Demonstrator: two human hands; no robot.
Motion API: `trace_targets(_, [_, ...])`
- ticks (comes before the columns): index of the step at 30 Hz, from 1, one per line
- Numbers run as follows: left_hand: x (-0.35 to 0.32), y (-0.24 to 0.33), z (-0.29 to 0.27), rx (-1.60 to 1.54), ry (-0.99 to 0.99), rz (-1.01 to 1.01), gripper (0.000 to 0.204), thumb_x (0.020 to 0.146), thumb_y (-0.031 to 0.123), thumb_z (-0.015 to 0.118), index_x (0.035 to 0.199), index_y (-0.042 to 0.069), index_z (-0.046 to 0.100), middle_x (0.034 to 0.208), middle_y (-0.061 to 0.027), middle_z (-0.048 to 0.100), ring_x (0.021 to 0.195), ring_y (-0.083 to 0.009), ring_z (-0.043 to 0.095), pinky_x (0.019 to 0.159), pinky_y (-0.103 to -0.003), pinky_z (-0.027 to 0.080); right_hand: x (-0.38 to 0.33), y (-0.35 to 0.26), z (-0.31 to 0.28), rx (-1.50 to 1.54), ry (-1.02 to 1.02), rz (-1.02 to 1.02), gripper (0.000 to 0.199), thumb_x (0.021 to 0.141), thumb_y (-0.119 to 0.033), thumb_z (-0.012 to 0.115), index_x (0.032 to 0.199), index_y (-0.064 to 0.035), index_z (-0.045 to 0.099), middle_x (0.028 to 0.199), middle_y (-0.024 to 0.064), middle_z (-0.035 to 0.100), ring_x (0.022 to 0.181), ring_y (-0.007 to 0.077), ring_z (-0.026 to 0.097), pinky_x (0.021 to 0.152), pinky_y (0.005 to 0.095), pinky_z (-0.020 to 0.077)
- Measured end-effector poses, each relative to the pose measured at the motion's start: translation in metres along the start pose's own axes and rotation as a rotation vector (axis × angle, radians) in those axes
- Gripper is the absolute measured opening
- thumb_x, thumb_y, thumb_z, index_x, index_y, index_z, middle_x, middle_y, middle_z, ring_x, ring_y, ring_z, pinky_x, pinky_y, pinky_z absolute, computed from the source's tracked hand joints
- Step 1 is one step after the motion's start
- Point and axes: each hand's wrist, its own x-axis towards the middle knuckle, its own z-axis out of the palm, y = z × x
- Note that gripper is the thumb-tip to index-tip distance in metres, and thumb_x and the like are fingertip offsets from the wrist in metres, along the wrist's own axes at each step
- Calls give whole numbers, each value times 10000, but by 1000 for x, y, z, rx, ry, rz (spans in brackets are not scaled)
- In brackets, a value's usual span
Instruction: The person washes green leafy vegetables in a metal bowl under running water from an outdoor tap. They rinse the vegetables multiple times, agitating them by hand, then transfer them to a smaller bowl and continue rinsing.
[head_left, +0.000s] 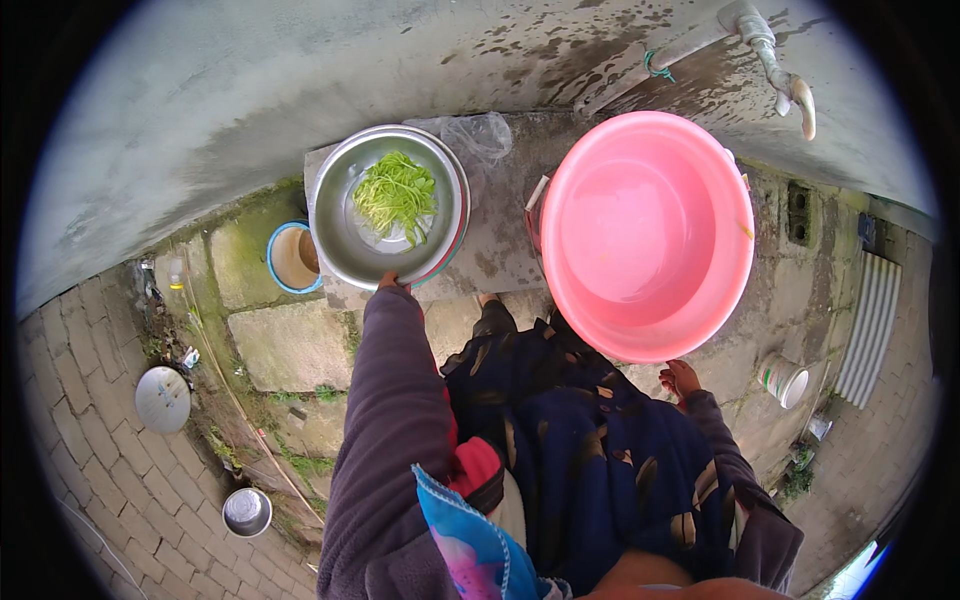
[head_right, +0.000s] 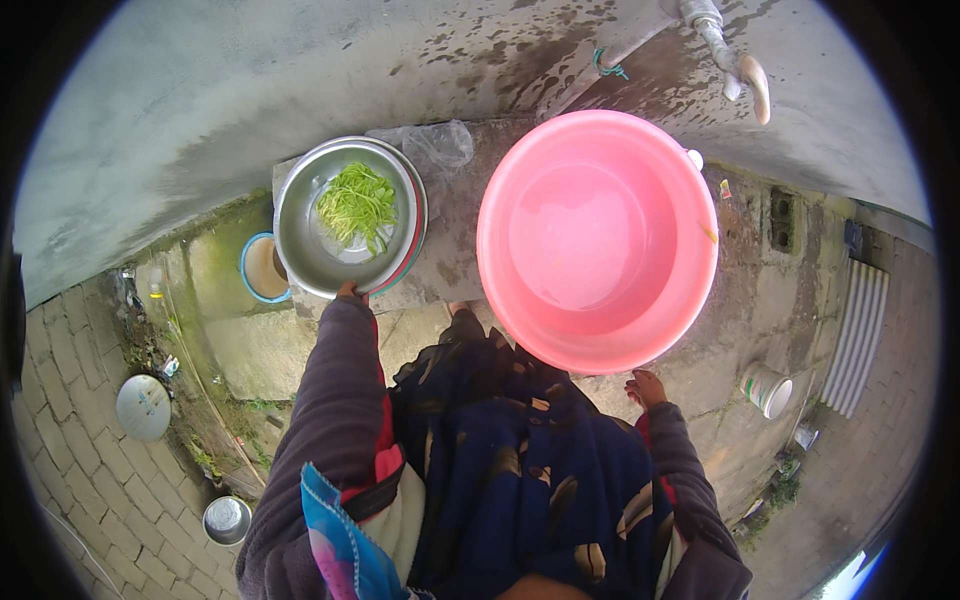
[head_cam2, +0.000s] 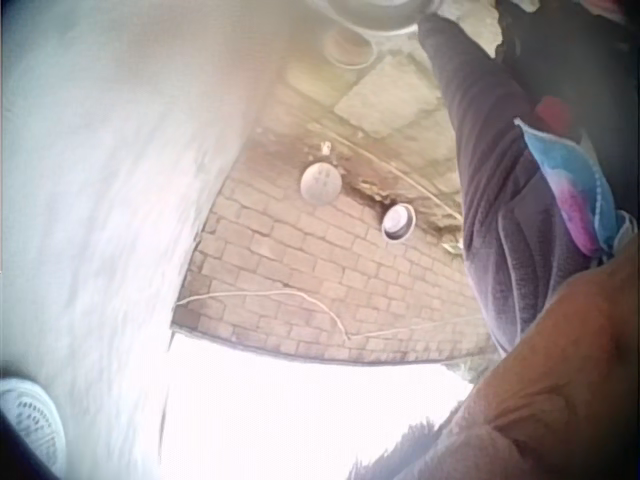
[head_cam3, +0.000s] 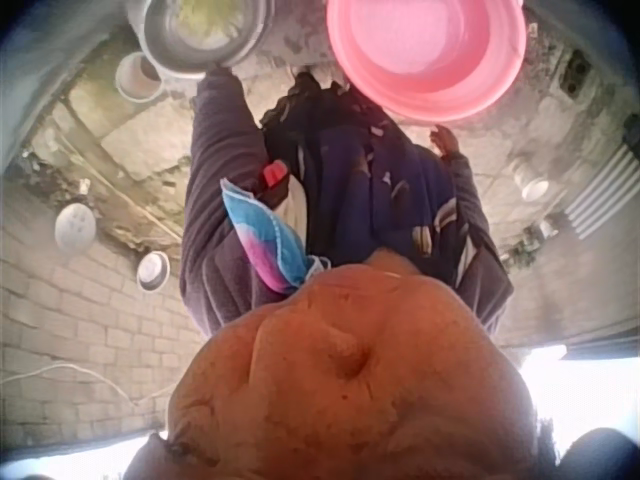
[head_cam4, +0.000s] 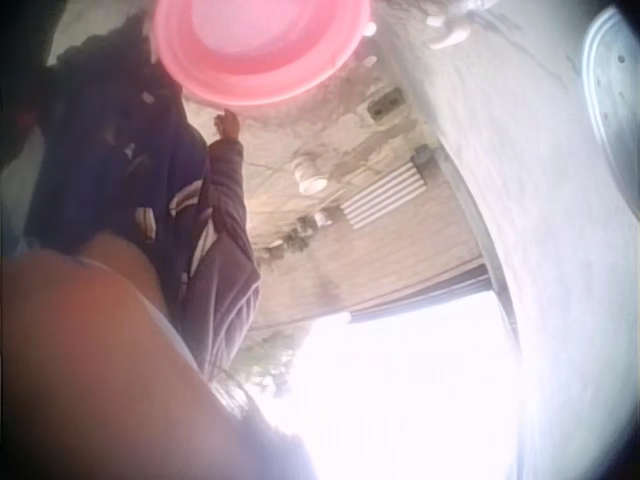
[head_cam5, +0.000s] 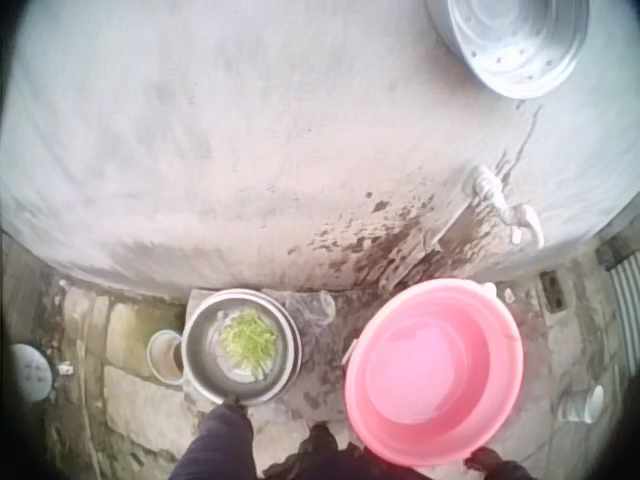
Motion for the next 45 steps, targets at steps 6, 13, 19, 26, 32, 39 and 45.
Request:
trace_targets(6, [-7,25,-14,-118,-147,-36,210,859,98,636,1052,22,601,1008,-107,674,871,-247,663,704,-345,590,5,-12,11,-25,-49,-47,364,980,-310,553,1238,-54,532,928,153,648,722,201,650,560,314,505])
trace_targets(13, [-68,56,-52,52,-172,118,226,834,107,635,1044,27,612,981,-97,670,824,-231,676,650,-330,604,35,-32,4,20,-27,-97,369,985,-256,552,1279,-38,507,938,147,632,702,202,653,546,318,508])
trace_targets(19, [-209,116,-86,192,-282,387,252,832,108,634,1004,-71,597,960,-136,659,839,-256,691,686,-387,631,20,-100,-7,173,54,-238,380,992,-297,537,1297,-69,520,991,119,651,789,202,658,640,314,518])
trace_targets(26, [-369,140,-89,332,-450,489,305,817,99,616,1066,-75,588,983,-121,653,871,-257,674,774,-406,592,-137,-253,13,280,17,-877,378,1025,-308,488,1333,-93,531,1073,61,654,900,148,651,743,285,512])
trace_targets(32, [-436,123,-47,498,-615,532,255,828,114,610,1016,-58,603,911,-114,652,782,-231,669,665,-357,571,-250,-285,35,59,-300,-1130,472,1034,-383,454,1395,-80,476,1167,85,636,926,133,632,778,272,497])
trace_targets(39, [-435,73,33,870,-702,375,211,843,86,598,985,-67,628,913,-115,665,803,-249,664,771,-380,558,-258,-257,75,-21,-535,-1155,620,971,-355,588,1376,57,362,1100,191,643,978,255,654,805,354,526])
trace_targets(45, [-445,27,98,1189,-698,499,363,834,219,637,1012,-98,644,866,-141,701,703,-237,700,604,-346,588,-215,-233,57,-150,4,-1176,506,846,-115,646,1259,74,422,1079,272,623,990,352,642,860,412,504])
